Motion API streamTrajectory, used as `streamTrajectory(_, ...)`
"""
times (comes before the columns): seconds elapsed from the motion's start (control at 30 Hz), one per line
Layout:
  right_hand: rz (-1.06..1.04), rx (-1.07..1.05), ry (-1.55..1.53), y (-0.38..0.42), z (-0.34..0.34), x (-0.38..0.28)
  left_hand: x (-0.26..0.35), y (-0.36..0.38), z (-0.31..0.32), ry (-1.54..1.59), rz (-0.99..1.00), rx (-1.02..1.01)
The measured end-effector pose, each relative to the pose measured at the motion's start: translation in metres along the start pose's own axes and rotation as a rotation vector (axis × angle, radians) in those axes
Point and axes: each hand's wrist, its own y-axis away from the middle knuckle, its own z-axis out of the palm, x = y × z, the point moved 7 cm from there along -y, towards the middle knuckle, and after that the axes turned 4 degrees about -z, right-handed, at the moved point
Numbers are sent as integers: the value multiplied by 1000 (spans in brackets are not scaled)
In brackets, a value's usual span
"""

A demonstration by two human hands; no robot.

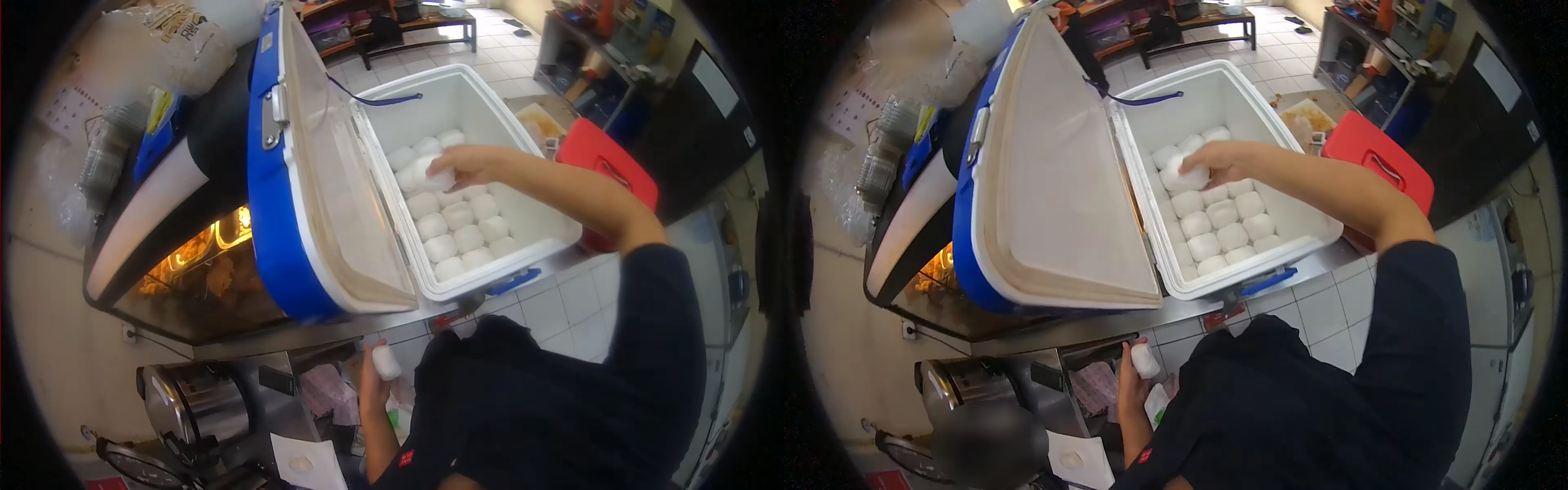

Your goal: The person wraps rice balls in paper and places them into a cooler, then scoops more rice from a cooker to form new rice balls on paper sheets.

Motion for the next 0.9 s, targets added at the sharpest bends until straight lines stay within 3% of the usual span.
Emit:
streamTrajectory(0.17,212,175,235,-94,-20,84,-40,34,-5,272,179,151)
streamTrajectory(0.23,191,114,53,-172,-39,144,-71,64,-5,547,256,274)
streamTrajectory(0.37,87,100,4,-160,-25,131,-116,113,22,446,485,449)
streamTrajectory(0.43,122,253,25,-136,-23,120,-166,116,19,828,369,500)
streamTrajectory(0.47,126,243,29,-146,-19,133,-183,116,23,833,372,509)
streamTrajectory(0.53,44,552,236,-157,-30,143,-212,115,28,915,322,657)
streamTrajectory(0.67,107,501,46,-122,-19,120,-205,104,61,929,287,609)
streamTrajectory(0.77,35,554,92,-133,-20,130,-173,92,75,848,323,437)
streamTrajectory(0.83,55,686,343,-134,-23,131,-135,93,85,710,415,406)
streamTrajectory(0.9,78,623,359,-123,-17,120,-91,107,110,625,411,311)
